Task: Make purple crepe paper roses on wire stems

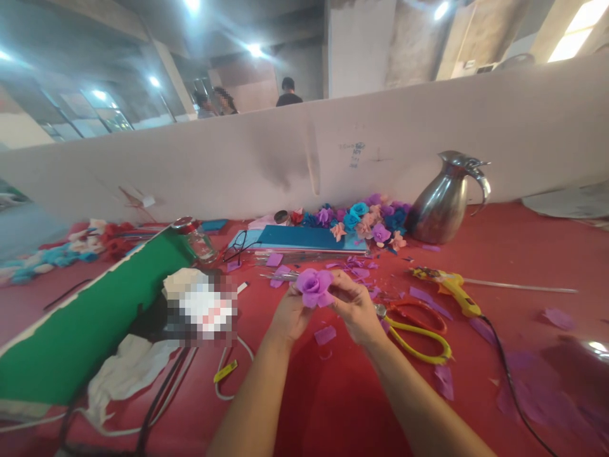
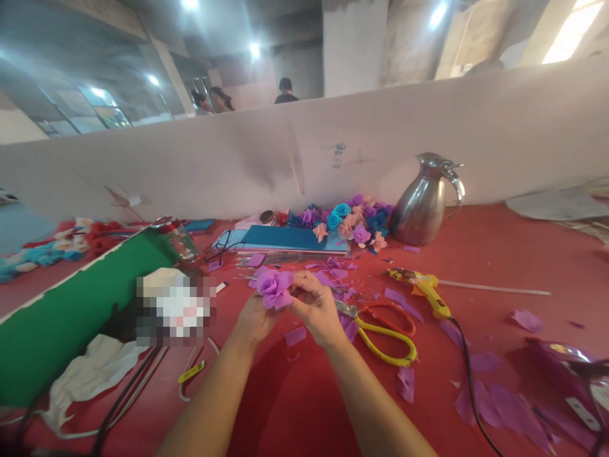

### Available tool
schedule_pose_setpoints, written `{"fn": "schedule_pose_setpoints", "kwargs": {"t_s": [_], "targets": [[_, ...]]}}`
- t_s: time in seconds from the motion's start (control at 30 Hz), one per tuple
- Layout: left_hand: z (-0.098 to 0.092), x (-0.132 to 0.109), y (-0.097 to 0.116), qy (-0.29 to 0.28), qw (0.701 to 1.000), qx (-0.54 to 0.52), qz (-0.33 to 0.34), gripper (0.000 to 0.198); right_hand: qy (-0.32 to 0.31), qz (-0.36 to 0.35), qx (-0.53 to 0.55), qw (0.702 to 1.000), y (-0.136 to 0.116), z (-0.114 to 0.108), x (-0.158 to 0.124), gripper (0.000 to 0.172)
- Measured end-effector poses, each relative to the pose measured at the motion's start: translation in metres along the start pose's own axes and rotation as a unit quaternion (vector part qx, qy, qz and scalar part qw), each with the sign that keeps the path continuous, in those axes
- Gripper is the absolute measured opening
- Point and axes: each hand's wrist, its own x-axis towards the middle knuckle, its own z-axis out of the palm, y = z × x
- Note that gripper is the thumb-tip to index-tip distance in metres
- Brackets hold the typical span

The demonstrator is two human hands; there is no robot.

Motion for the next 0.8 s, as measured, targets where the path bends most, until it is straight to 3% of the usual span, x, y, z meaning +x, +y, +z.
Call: {"fn": "schedule_pose_setpoints", "kwargs": {"t_s": [0.17,0.8], "targets": [[-0.0027,0.0003,0.0004,-0.024,1.0,-0.016,0.004,0.028,-0.006,0.008,0.007,1.0,0.0017,0.0002,0.0014,0.014],[-0.0029,-0.001,0.0009,-0.011,0.999,-0.034,-0.021,0.029,0.02,0.022,0.017,0.999,0.0064,0.0052,-0.0033,0.014]]}}
